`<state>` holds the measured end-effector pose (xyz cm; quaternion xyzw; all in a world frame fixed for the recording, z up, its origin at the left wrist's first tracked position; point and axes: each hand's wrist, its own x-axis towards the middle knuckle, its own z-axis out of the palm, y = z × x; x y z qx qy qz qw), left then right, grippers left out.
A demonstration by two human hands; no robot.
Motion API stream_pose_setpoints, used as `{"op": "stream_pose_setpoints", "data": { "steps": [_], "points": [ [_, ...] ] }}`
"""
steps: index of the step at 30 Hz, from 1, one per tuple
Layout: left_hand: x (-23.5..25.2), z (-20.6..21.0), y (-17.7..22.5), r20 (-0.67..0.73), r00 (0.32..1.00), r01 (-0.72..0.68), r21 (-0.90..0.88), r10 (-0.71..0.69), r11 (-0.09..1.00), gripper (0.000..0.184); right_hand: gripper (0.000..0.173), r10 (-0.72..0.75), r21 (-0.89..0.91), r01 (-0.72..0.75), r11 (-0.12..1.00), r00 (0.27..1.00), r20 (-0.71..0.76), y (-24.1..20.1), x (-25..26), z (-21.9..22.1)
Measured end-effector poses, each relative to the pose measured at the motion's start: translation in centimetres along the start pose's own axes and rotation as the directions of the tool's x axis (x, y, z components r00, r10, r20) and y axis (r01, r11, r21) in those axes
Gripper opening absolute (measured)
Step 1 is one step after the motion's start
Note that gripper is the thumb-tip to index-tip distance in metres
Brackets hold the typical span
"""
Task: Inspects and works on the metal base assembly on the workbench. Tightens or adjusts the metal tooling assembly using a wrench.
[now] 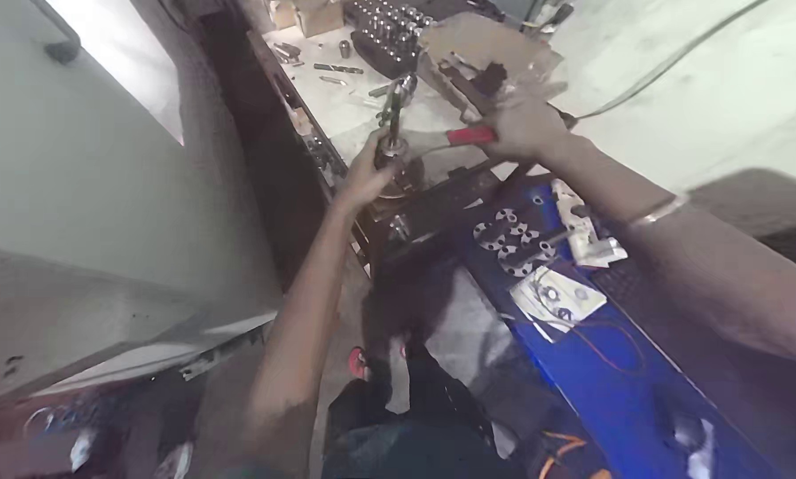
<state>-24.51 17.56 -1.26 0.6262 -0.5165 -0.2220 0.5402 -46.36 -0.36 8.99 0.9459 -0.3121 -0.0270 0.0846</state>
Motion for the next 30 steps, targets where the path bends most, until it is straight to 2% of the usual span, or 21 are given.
{"op": "stream_pose_setpoints", "data": {
  "steps": [1,2,4,6,9,13,15,17,21,25,27,30],
  "points": [
    [0.2,-0.1,-0.1,0.0,1.0,-0.019,-0.005,0.019,1.0,0.063,0.037,0.04,0.045,-0.037,0.998,0.997,-0.065,0.2,1.0,1.7],
    [-0.1,-0.2,-0.2,0.004,1.0,-0.03,-0.019,0.03,0.999,0.063,0.039,0.112,0.088,-0.114,0.99,0.993,0.023,-0.2,1.2,2.0],
    [-0.3,-0.3,-0.3,0.031,0.997,-0.069,-0.075,0.071,0.995,0.063,0.04,0.269,0.156,-0.276,0.948,0.961,0.067,-1.9,-1.9,2.8],
    [-1.5,0.2,-0.3,0.093,0.994,-0.044,-0.156,0.059,0.987,0.063,0.039,0.358,0.175,-0.363,0.915,0.932,0.063,-3.3,-5.3,3.2],
    [0.3,-1.9,0.3,0.147,0.988,-0.02,-0.163,0.045,0.986,0.064,0.036,0.353,0.208,-0.355,0.911,0.934,0.049,-3.8,-4.1,1.7],
    [-0.6,-1.0,-0.6,0.13,0.99,-0.033,-0.085,0.044,0.996,0.069,0.031,0.298,0.234,-0.294,0.927,0.954,0.018,-3.0,-5.1,3.1],
    [-1.3,-1.2,-0.6,0.088,0.994,-0.058,0.022,0.056,0.998,0.087,0.027,0.296,0.27,-0.273,0.923,0.954,-0.046,-2.5,-4.9,2.8],
    [-1.5,-1.6,-0.4,0.068,0.997,-0.05,0.039,0.047,0.998,0.104,0.024,0.295,0.274,-0.263,0.925,0.952,-0.081,-1.3,-4.0,2.8],
    [-1.6,-1.1,-1.1,0.03,0.998,-0.054,-0.018,0.054,0.998,0.131,0.023,0.111,0.2,-0.067,0.977,0.97,-0.218,2.9,-1.8,3.5],
    [-1.1,-0.8,-1.1,-0.01,0.998,-0.06,-0.03,0.06,0.998,0.135,0.023,-0.145,0.087,0.172,0.981,0.956,-0.255,5.1,3.7,2.3],
    [-1.2,-0.5,-1.1,-0.042,0.998,-0.037,-0.01,0.037,0.999,0.134,0.022,-0.251,0.026,0.262,0.965,0.947,-0.2,4.9,6.8,1.7],
    [-1.2,-0.3,-1.2,-0.057,0.997,-0.047,0.023,0.048,0.999,0.13,0.023,-0.394,0.036,0.405,0.914,0.904,-0.167,4.3,10.7,1.6]
  ]
}}
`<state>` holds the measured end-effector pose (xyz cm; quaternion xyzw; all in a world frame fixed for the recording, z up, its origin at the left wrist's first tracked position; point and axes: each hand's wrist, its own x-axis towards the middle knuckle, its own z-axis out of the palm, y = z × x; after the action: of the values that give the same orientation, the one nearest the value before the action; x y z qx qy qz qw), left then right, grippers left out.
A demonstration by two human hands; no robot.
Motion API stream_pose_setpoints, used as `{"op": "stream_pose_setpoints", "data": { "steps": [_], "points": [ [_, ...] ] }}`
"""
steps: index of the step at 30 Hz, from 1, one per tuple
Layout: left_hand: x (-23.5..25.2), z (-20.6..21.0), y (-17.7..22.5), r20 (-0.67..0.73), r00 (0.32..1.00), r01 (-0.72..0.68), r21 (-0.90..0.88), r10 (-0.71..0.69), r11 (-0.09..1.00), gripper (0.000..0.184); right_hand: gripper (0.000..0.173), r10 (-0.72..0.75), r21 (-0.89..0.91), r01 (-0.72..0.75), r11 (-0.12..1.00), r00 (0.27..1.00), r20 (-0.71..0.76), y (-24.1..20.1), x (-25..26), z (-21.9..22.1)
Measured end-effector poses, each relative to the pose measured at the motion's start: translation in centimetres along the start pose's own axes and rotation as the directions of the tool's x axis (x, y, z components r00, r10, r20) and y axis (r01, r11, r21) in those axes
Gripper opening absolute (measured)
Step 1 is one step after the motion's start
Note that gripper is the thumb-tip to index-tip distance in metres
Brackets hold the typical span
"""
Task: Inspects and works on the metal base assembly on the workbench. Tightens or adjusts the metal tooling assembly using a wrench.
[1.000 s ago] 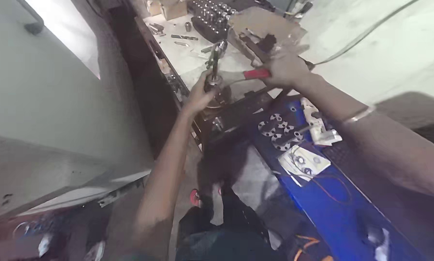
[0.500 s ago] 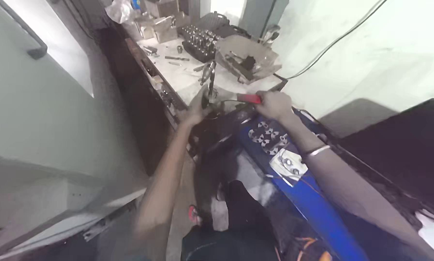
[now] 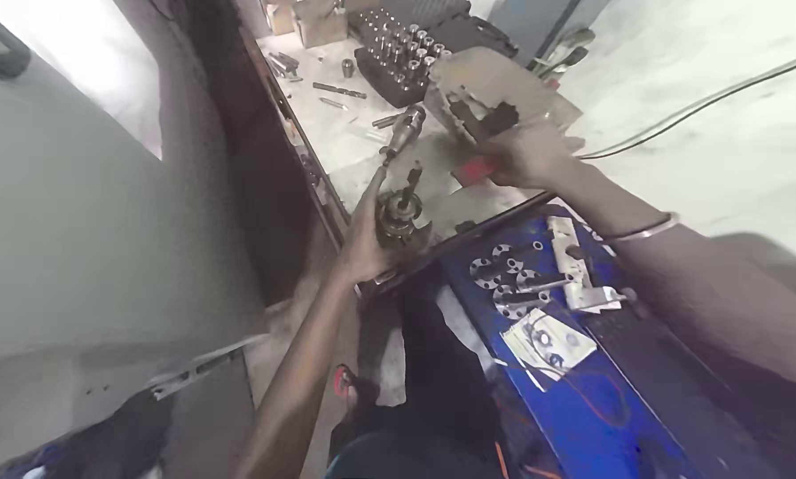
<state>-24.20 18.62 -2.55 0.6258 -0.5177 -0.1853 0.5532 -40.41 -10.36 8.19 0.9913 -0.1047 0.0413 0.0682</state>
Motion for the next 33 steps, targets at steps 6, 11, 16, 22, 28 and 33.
{"op": "stream_pose_setpoints", "data": {
  "steps": [6,11,16,22,28,33],
  "points": [
    [-0.6,0.1,0.6,-0.053,0.997,-0.067,-0.086,0.062,0.994,0.115,0.022,-0.099,-0.026,0.104,0.994,0.984,0.15,1.3,4.6,0.6],
    [-4.7,-1.1,1.9,-0.111,0.991,-0.083,-0.096,0.072,0.992,0.114,0.023,0.087,0.124,-0.085,0.989,0.996,-0.008,-1.1,-2.8,1.5],
    [-8.2,-2.5,2.7,-0.132,0.99,-0.055,-0.024,0.052,0.998,0.111,0.013,0.411,0.136,-0.413,0.901,0.911,0.043,-6.5,-8.1,0.9],
    [-10.1,-1.6,3.8,-0.151,0.98,-0.15,-0.112,0.133,0.982,0.085,0.019,0.564,0.035,-0.567,0.823,0.822,0.076,-11.5,-11.0,0.0],
    [-13.1,1.7,5.4,-0.066,0.995,-0.099,-0.395,0.079,0.913,0.056,0.02,0.557,-0.05,-0.563,0.825,0.796,0.235,-11.8,-10.0,-1.6],
    [-13.3,10.2,3.4,0.405,0.911,0.391,-0.781,-0.081,0.487,0.049,0.026,0.642,-0.058,-0.656,0.753,0.712,0.284,-13.2,-10.2,-1.1]
  ]
}}
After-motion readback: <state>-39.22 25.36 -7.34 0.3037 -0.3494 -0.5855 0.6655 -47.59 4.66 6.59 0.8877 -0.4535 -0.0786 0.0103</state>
